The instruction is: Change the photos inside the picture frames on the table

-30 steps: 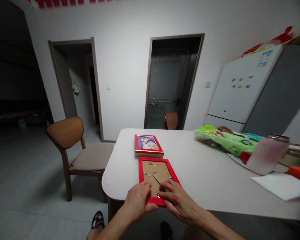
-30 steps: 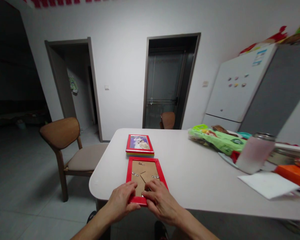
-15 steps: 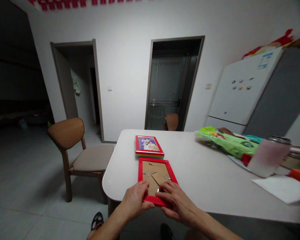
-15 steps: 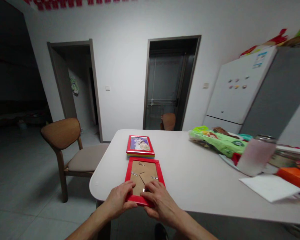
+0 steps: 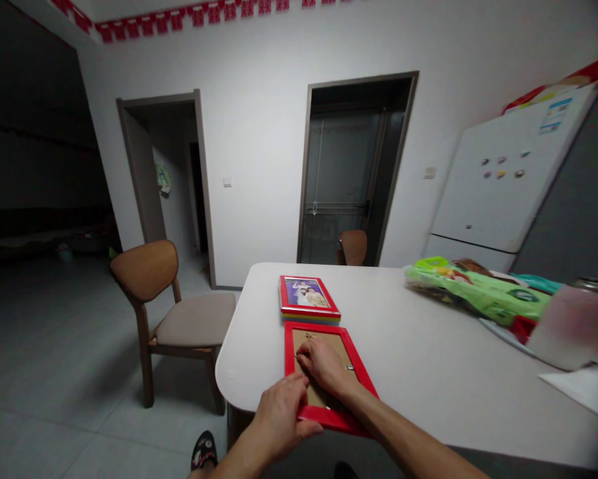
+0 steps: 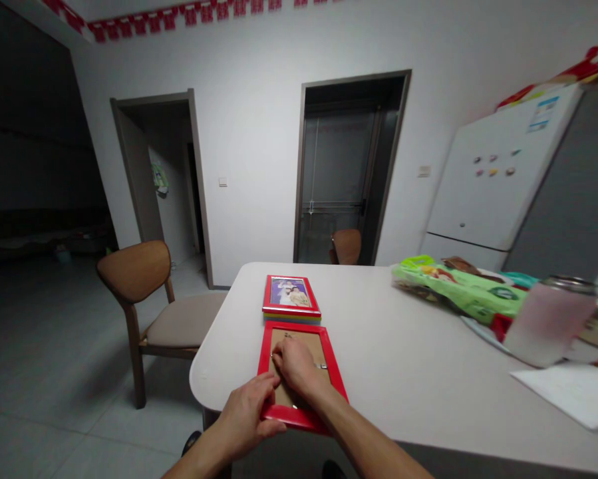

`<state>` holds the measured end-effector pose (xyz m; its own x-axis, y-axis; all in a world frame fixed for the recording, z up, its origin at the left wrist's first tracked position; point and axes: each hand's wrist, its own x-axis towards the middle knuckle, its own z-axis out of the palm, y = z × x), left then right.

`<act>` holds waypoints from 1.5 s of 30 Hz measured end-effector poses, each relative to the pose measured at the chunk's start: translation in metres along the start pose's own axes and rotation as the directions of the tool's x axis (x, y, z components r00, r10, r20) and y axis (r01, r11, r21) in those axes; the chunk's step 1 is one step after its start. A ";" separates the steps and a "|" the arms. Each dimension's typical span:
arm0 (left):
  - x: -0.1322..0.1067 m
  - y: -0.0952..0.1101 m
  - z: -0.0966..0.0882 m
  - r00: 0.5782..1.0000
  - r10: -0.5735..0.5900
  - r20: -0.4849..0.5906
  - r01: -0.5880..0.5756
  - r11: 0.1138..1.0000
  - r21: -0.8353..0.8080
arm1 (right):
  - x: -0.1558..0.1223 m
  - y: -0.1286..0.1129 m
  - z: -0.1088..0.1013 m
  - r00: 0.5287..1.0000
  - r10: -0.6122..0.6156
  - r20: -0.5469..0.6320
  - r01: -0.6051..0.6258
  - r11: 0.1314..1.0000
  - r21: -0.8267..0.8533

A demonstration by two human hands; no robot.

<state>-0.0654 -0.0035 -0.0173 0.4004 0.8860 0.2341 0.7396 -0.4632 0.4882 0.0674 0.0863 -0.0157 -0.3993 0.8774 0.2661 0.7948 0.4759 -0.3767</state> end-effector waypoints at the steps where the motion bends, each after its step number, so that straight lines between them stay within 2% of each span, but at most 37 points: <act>1: 0.000 0.000 0.000 1.000 0.000 0.004 0.000 1.000 -0.002 | 0.001 0.001 0.002 1.000 0.000 0.000 0.000 1.000 0.004; 10: -0.001 0.002 -0.001 1.000 -0.021 0.008 0.020 1.000 0.015 | 0.005 0.005 0.004 1.000 -0.011 0.027 0.010 0.998 0.059; 16: -0.007 -0.001 0.004 1.000 0.001 -0.029 -0.002 1.000 -0.009 | 0.023 0.034 0.000 0.976 0.200 -0.087 -0.198 0.980 0.030; 22: -0.008 -0.001 0.007 1.000 -0.014 -0.017 0.014 0.999 -0.036 | 0.040 0.046 0.006 0.937 0.330 -0.117 -0.335 0.942 -0.022; 26: -0.010 0.003 0.000 0.999 -0.033 -0.010 0.032 0.999 -0.033 | 0.044 0.049 0.010 0.914 0.378 -0.146 -0.385 0.922 -0.022; 31: -0.010 0.009 -0.006 0.997 -0.064 0.046 0.064 0.998 0.012 | 0.041 0.052 0.004 0.908 0.368 -0.201 -0.365 0.930 0.051; 33: -0.006 0.015 0.001 0.997 -0.010 0.080 0.006 0.999 0.044 | 0.037 0.055 -0.004 0.916 0.345 -0.206 -0.330 0.938 0.103; 36: 0.004 0.026 0.020 0.982 0.108 0.153 -0.122 0.989 0.080 | 0.024 0.061 -0.020 0.932 0.308 -0.190 -0.274 0.944 0.185; 39: 0.012 0.032 0.036 0.983 0.112 0.145 -0.123 0.990 0.069 | 0.004 0.071 -0.041 0.938 0.299 -0.174 -0.250 0.934 0.256; 41: 0.014 0.035 0.035 0.990 0.103 0.095 -0.105 0.994 0.019 | -0.013 0.077 -0.054 0.914 0.357 -0.194 -0.265 0.886 0.380; 42: 0.015 0.037 0.031 0.993 0.102 0.056 -0.101 0.995 -0.021 | -0.022 0.078 -0.058 0.884 0.417 -0.212 -0.278 0.832 0.479; 44: 0.018 0.045 0.018 0.993 0.087 -0.076 -0.097 0.985 -0.140 | -0.040 0.074 -0.062 0.799 0.562 -0.214 -0.268 0.652 0.709; 45: 0.020 0.052 0.012 0.984 0.061 -0.167 -0.099 0.968 -0.230 | -0.048 0.069 -0.060 0.767 0.618 -0.173 -0.251 0.538 0.805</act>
<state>-0.0126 -0.0099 0.0031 0.3486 0.8471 0.4010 0.5515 -0.5314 0.6431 0.1686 0.0735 -0.0008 0.2640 0.9564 0.1253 0.1598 0.0847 -0.9835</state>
